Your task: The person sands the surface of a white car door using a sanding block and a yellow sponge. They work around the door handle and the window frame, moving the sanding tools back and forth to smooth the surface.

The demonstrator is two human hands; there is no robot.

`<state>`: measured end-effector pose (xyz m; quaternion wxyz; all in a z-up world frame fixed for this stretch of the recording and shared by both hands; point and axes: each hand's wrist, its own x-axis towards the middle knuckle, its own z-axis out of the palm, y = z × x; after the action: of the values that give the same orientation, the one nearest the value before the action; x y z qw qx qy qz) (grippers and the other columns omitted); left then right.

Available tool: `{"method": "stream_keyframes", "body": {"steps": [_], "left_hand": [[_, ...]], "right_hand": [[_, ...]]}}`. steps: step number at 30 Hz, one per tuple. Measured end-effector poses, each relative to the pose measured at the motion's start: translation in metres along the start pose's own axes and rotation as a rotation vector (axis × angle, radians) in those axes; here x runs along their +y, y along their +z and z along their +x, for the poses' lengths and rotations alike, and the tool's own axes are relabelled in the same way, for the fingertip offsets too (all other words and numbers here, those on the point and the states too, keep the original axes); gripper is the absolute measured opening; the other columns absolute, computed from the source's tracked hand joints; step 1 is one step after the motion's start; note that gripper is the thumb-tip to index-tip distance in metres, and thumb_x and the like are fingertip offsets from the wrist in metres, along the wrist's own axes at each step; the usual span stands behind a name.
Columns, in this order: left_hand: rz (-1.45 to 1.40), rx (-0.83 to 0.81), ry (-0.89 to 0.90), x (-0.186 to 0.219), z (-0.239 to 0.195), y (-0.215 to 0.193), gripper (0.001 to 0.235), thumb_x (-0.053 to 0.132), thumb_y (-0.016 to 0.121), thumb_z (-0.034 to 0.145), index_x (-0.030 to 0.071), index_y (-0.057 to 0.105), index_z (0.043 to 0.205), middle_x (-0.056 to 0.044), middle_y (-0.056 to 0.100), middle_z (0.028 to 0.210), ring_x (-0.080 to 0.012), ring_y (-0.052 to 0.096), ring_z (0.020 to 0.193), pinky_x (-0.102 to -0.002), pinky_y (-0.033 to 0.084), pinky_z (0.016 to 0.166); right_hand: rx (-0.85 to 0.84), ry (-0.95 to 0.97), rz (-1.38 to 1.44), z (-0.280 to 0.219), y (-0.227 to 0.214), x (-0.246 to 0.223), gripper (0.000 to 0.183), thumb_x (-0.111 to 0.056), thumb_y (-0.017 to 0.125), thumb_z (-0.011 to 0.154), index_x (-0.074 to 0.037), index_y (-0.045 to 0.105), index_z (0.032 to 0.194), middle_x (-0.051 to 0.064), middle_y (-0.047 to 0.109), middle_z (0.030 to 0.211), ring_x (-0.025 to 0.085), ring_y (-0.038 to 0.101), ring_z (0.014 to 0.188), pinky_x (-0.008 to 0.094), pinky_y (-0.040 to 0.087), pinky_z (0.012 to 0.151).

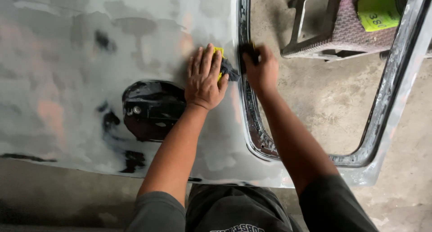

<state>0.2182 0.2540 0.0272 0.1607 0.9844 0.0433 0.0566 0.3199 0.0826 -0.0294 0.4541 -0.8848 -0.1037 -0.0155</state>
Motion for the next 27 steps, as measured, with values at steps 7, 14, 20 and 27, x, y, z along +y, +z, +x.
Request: {"method": "stream_keyframes", "body": {"steps": [7,14,20,27], "left_hand": [[0.0,0.011,-0.002,-0.001,-0.002,0.004,0.068,0.04,0.062,0.097,0.006,0.046,0.154,-0.018,0.034,0.164,-0.0448,0.034,0.149,-0.061,0.025,0.122],[-0.004,-0.005,-0.021,-0.001,0.006,-0.001,0.069,0.039,0.063,0.097,0.007,0.045,0.156,-0.018,0.032,0.165,-0.0446,0.032,0.15,-0.06,0.024,0.123],[0.018,0.023,-0.112,-0.011,0.039,0.001,0.072,0.038,0.065,0.096,0.009,0.042,0.158,-0.017,0.029,0.166,-0.0438,0.029,0.151,-0.06,0.02,0.125],[0.051,0.015,-0.098,-0.015,0.041,0.004,0.073,0.039,0.065,0.097,0.008,0.041,0.158,-0.018,0.027,0.166,-0.0437,0.028,0.152,-0.06,0.019,0.125]], "right_hand": [[-0.05,0.107,-0.051,-0.06,-0.019,0.0,0.026,-0.019,0.083,0.085,-0.006,0.061,0.091,0.016,0.065,0.082,0.038,0.064,0.074,0.048,0.05,0.067],[0.101,0.078,-0.005,0.021,0.028,-0.004,0.028,-0.022,0.082,0.089,-0.006,0.06,0.097,0.016,0.067,0.088,0.04,0.064,0.079,0.048,0.049,0.068],[0.054,0.162,-0.023,-0.045,-0.004,-0.003,0.028,-0.024,0.08,0.091,-0.007,0.058,0.093,0.016,0.065,0.082,0.038,0.063,0.074,0.047,0.049,0.067],[0.082,0.231,0.119,0.024,0.028,0.005,0.029,-0.026,0.08,0.091,-0.007,0.059,0.094,0.015,0.068,0.083,0.036,0.068,0.075,0.046,0.052,0.067]]}}
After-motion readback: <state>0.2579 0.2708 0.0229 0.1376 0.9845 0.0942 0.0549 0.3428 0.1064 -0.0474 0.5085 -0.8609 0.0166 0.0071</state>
